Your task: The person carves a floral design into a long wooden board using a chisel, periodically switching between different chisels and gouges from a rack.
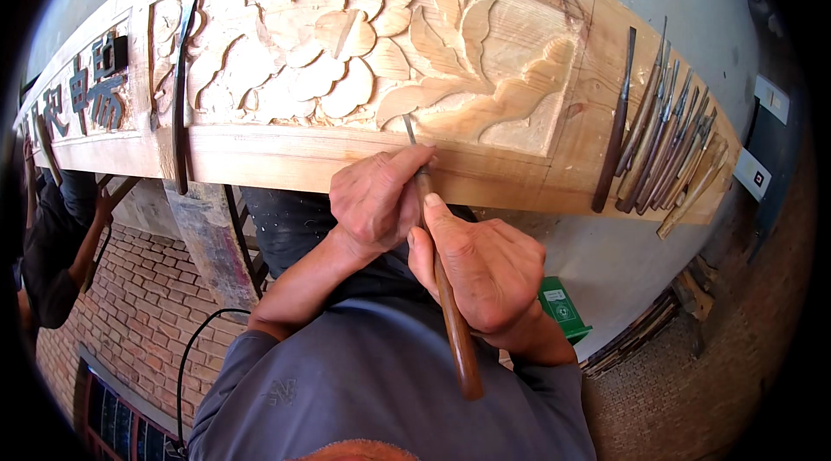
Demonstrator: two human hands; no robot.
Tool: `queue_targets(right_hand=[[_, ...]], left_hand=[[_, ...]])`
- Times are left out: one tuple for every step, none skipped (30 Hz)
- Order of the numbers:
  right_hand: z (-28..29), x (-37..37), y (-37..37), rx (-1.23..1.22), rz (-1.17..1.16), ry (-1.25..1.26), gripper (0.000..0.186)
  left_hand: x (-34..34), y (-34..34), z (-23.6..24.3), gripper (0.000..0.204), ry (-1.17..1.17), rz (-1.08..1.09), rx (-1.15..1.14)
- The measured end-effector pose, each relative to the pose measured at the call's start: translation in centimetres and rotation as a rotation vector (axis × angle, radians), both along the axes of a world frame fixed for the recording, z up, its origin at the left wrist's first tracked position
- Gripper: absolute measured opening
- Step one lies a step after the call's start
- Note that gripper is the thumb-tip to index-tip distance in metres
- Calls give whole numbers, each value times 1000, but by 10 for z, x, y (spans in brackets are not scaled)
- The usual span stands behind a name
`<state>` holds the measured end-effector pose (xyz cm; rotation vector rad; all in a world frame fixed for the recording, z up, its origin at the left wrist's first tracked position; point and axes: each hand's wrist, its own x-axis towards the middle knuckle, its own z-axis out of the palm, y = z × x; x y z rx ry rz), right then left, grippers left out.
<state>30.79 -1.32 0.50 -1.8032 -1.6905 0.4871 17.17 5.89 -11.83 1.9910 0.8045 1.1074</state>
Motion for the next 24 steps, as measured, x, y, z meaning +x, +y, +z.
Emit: queue_targets(right_hand=[[3,-2,3,-4,-8,-18,29],[4,-3,6,-8,-17,-37,28],[4,-4,7,-9,-19,-38,28],[4,-4,8,0,-35,-49,26],[4,-5,10,9,-51,-61,25],[7,-6,13,10,-52,-59,25],[13,-6,19,-39,-30,-80,24],[17,-6,21,-87,-8,-103,24],[16,-6,20,-86,-12,-109,24],[15,-6,17,-90,4,-117,25],[12,-6,13,-94,21,-126,25],[9,-5,9,-91,22,-126,25],[6,-2,4,-48,18,-119,28],[4,0,1,-4,13,-111,31],[5,2,-1,-6,9,-113,31],[6,4,-2,-4,0,-94,32],[7,5,-4,-2,-9,-75,34],[6,6,-5,-2,-12,-74,34],[6,8,-7,8,-34,-54,35],[5,9,-8,17,-55,-35,36],[5,10,-9,17,-56,-35,36],[4,12,-10,12,-66,-21,37],[4,13,-10,8,-74,-8,37],[4,13,-10,9,-75,-5,37]], left_hand=[[1,0,0,45,-12,5,-19],[2,0,0,45,-14,3,-20],[2,1,2,44,-12,2,-30],[3,2,3,43,-9,1,-40],[4,2,4,43,-12,-2,-41],[4,3,7,43,-18,6,-60],[3,4,10,42,-25,13,-79],[1,5,11,42,-16,4,-112],[0,6,11,42,-22,-1,-110],[0,5,10,42,-26,-9,-112],[0,5,8,42,-29,-17,-114],[-1,4,7,42,-29,-16,-111],[-3,2,5,43,-11,-38,-72],[-3,1,4,43,7,-61,-33],[-2,1,2,43,5,-65,-35],[0,0,1,44,-5,-59,-6],[1,0,0,45,-14,-53,24],[2,0,1,45,-13,-57,24],[2,1,2,47,-3,-63,26],[2,2,3,49,6,-70,29],[2,2,3,49,7,-71,29],[2,1,2,50,16,-86,21],[2,1,2,51,27,-100,13],[2,2,2,51,29,-100,14]])
